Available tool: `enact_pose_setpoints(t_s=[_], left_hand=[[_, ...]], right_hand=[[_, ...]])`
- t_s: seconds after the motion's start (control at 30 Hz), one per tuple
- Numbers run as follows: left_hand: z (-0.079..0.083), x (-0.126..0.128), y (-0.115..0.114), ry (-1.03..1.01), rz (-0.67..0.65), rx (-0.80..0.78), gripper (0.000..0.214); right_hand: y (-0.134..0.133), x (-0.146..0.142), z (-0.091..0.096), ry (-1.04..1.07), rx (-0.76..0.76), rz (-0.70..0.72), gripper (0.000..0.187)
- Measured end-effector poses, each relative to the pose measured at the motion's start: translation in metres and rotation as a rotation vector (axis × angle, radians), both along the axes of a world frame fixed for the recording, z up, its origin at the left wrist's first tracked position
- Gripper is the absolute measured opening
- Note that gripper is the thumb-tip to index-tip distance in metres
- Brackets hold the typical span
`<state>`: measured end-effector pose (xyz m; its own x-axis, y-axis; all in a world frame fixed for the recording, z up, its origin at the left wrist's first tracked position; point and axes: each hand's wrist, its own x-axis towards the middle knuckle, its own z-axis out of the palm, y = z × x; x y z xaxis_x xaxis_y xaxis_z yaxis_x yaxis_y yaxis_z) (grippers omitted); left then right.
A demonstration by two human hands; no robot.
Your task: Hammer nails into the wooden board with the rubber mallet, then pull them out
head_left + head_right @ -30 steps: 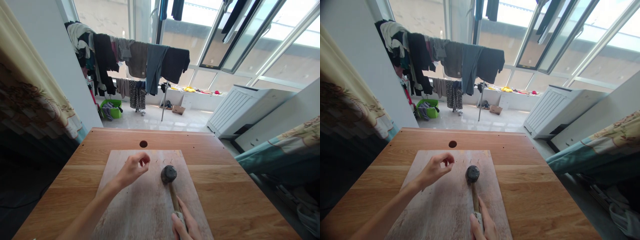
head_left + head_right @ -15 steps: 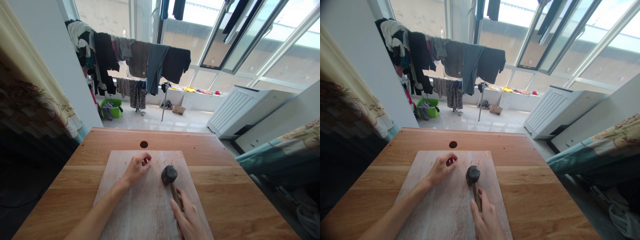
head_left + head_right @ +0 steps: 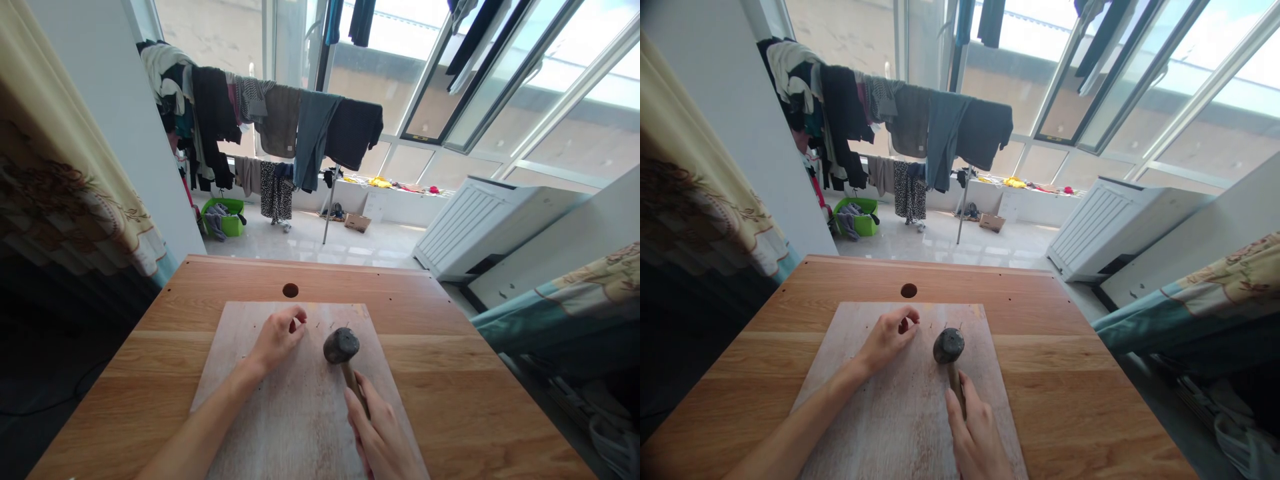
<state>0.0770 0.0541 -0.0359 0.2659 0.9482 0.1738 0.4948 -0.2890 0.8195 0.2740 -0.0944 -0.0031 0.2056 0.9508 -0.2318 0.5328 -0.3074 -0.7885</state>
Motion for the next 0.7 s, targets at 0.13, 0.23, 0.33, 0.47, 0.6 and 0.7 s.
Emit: enact_pose_setpoints(t_s=[0.13, 0.23, 0.33, 0.47, 0.6, 0.7], left_hand=[[-0.001, 0.001, 0.001, -0.043, -0.008, -0.013, 0.023], [-0.002, 0.001, 0.001, -0.047, 0.001, -0.017, 0.027], [-0.002, 0.001, 0.001, -0.054, -0.006, -0.011, 0.031], [-0.003, 0.001, 0.002, -0.020, -0.002, 0.004, 0.037], [-0.004, 0.000, 0.002, -0.016, -0.003, 0.004, 0.040], [-0.004, 0.000, 0.002, -0.023, -0.008, 0.004, 0.039]], right_hand=[[0.021, -0.012, 0.020, 0.186, -0.077, 0.072, 0.064], [0.040, -0.019, 0.031, 0.151, 0.009, 0.146, 0.061], [0.054, -0.025, 0.030, 0.103, 0.053, 0.189, 0.058], [0.060, -0.032, 0.018, 0.064, 0.088, 0.175, 0.057], [0.059, -0.035, 0.010, 0.069, 0.089, 0.149, 0.059], [0.058, -0.035, 0.008, 0.086, 0.072, 0.167, 0.061]])
